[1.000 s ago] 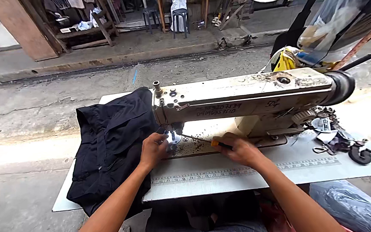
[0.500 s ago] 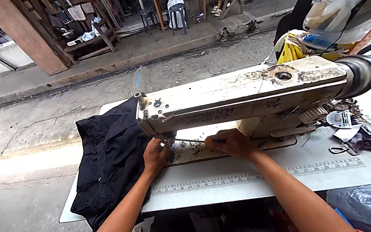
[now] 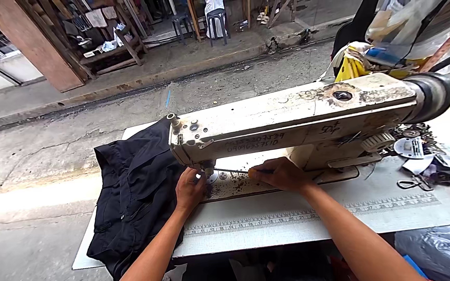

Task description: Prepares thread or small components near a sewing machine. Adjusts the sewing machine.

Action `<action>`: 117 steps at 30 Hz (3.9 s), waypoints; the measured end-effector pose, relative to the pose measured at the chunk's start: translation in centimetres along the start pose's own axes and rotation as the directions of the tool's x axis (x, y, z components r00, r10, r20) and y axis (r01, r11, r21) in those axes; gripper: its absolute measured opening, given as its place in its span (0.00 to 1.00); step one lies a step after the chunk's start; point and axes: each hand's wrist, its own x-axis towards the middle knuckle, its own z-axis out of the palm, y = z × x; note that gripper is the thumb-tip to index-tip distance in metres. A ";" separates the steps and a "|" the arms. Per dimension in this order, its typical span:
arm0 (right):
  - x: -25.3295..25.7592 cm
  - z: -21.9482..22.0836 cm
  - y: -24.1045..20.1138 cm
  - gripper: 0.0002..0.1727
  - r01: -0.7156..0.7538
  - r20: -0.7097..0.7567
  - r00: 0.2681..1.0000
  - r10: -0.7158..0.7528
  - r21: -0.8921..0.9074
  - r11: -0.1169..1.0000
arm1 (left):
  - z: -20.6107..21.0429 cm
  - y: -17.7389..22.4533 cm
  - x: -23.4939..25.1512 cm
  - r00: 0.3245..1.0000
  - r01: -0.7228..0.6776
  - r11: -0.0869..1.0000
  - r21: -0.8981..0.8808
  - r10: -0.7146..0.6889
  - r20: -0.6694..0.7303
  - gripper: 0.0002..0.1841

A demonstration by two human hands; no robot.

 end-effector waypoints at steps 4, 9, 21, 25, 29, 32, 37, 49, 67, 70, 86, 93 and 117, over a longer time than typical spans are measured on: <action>0.2 0.1 0.2 0.18 0.014 0.008 1.000 -0.014 -0.020 1.000 | -0.1 0.0 0.0 1.000 0.014 1.000 -0.001 -0.014 0.012 0.11; 1.2 -0.5 0.5 0.17 0.010 0.074 0.997 -0.009 -0.014 1.000 | 0.0 -0.2 -0.2 1.000 0.010 1.000 -0.006 -0.010 0.002 0.11; 2.9 1.1 4.8 0.21 0.505 -0.215 0.696 -0.685 -0.531 0.680 | -0.1 0.7 0.5 0.998 0.051 0.999 -0.002 -0.051 0.034 0.11; 3.2 3.5 1.5 0.12 0.499 -0.156 0.482 -0.862 -0.759 0.417 | -0.6 0.8 0.3 1.000 0.014 1.000 -0.006 -0.014 0.000 0.11; 1.5 3.0 -0.4 0.12 0.399 -0.205 0.622 -0.756 -0.747 0.531 | -0.4 1.8 0.7 0.999 -0.026 0.999 -0.021 0.027 0.039 0.14; -2.5 2.3 0.8 0.16 0.242 -0.274 0.747 -0.605 -0.736 0.632 | -0.7 2.7 1.0 0.993 0.022 1.000 -0.006 -0.021 0.113 0.14; -5.7 3.8 1.0 0.16 0.054 -0.431 0.762 -0.483 -0.701 0.711 | -0.9 2.6 0.9 0.977 0.125 0.989 0.078 -0.136 0.164 0.13; -13.2 8.3 -5.2 0.10 0.389 -0.631 0.620 -0.467 -0.270 0.881 | -3.0 11.2 -6.8 0.886 -0.443 0.896 -0.013 0.440 0.145 0.11; -9.8 -7.6 2.2 0.11 -0.079 -0.854 0.410 -0.321 -0.384 0.920 | -1.6 15.5 -6.1 0.963 0.011 0.808 -0.589 0.150 0.224 0.12; -10.8 -5.6 1.5 0.14 0.021 -0.900 0.265 -0.345 -0.352 0.936 | -2.7 14.9 -6.0 0.949 0.273 0.615 -0.740 -0.048 0.310 0.26; -11.2 11.1 -10.1 0.14 0.178 -0.348 0.879 0.327 0.875 0.451 | -4.8 13.2 -5.6 0.893 0.447 0.379 -0.810 -0.130 0.432 0.23; -11.1 11.0 -10.4 0.13 0.157 -0.301 0.885 0.355 0.911 0.381 | -4.9 13.2 -5.7 0.905 0.418 0.393 -0.819 -0.100 0.413 0.25; -10.8 13.4 -7.7 0.14 -0.205 0.207 0.975 0.076 0.978 -0.030 | -5.1 7.9 -6.7 0.901 0.131 0.600 -0.789 0.260 0.348 0.04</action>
